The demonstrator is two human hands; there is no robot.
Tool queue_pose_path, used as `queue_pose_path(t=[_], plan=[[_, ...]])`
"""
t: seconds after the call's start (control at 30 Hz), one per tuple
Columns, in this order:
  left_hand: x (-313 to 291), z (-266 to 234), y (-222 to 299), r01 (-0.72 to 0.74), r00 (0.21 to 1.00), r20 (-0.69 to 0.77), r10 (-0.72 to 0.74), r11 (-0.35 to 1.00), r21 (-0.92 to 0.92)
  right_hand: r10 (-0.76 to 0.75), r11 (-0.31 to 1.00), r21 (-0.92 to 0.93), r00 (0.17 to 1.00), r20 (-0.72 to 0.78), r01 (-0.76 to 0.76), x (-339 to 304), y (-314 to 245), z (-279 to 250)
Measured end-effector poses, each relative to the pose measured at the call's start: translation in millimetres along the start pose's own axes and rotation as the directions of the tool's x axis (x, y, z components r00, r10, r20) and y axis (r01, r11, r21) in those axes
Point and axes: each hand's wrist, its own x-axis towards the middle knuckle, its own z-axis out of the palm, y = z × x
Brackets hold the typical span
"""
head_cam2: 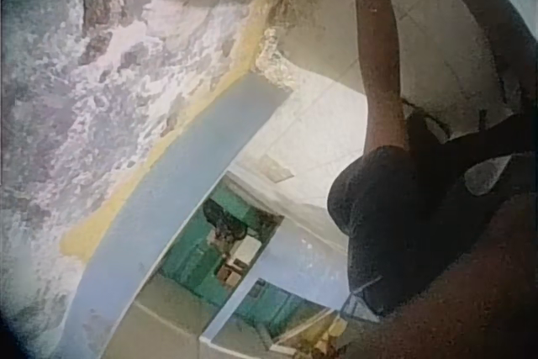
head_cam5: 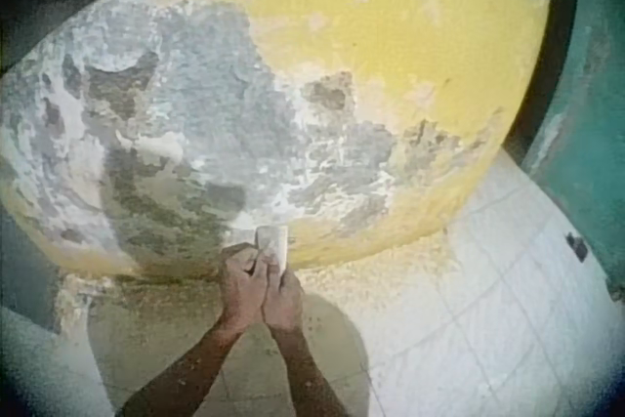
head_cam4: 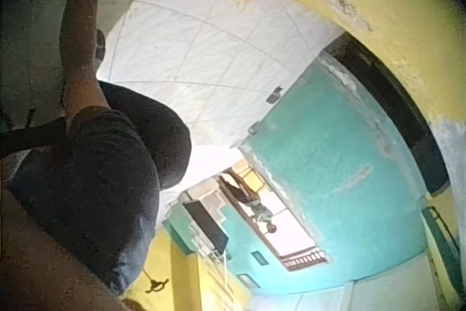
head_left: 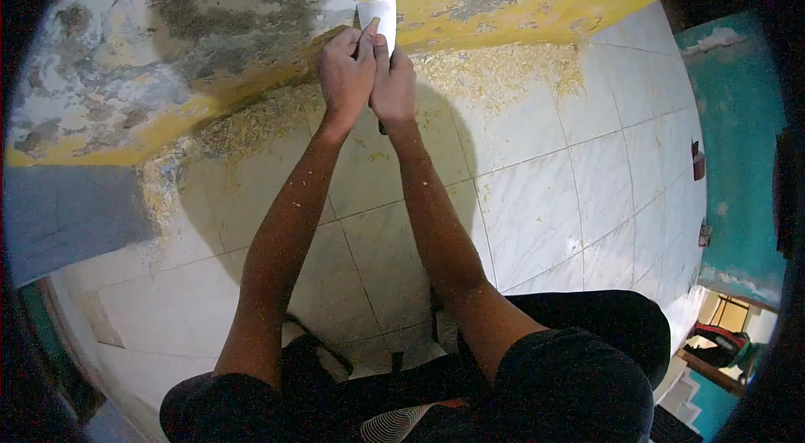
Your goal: The person uses a metal scraper to remove old yellow paint from a ceiling. They work systematically across the surface, scraping away the paint to reveal the underlying plaster. The person occasionally pauses to wipe the tool or adjust their grip.
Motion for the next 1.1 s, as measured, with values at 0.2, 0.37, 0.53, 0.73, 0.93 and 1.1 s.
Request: queue_pose_path(t=[0.2,0.37,0.53,0.73,0.93,1.1], plan=[[2.3,14.0,-14.5,-0.030,0.997,-0.074,0.024,0.996,-0.088,0.010,0.999,0.048,1.000,0.029,-0.011,5.5,4.4,0.6],[17.0,5.8,-29.6,-0.030,0.998,-0.062,0.028,0.999,-0.035,-0.075,0.975,0.213,0.997,0.017,0.070,8.6,10.0,18.2],[14.8,4.3,-16.7,-0.021,1.000,-0.006,0.021,0.999,0.031,-0.098,0.865,0.493,0.995,-0.010,0.090,4.9,17.3,32.8],[35.3,-16.4,37.9,-0.268,0.957,-0.071,0.282,0.949,0.168,-0.328,0.814,0.427,0.919,-0.221,0.393,12.7,-31.8,33.7],[49.2,-0.7,129.0,-0.312,0.949,0.042,0.313,0.950,-0.030,-0.419,0.804,0.269,0.826,-0.378,0.531,43.5,-63.5,-5.3],[6.1,-0.6,69.6,-0.141,0.984,0.115,0.133,0.988,0.066,-0.085,0.863,0.475,0.977,-0.194,0.170,-0.5,-19.0,-7.8]])
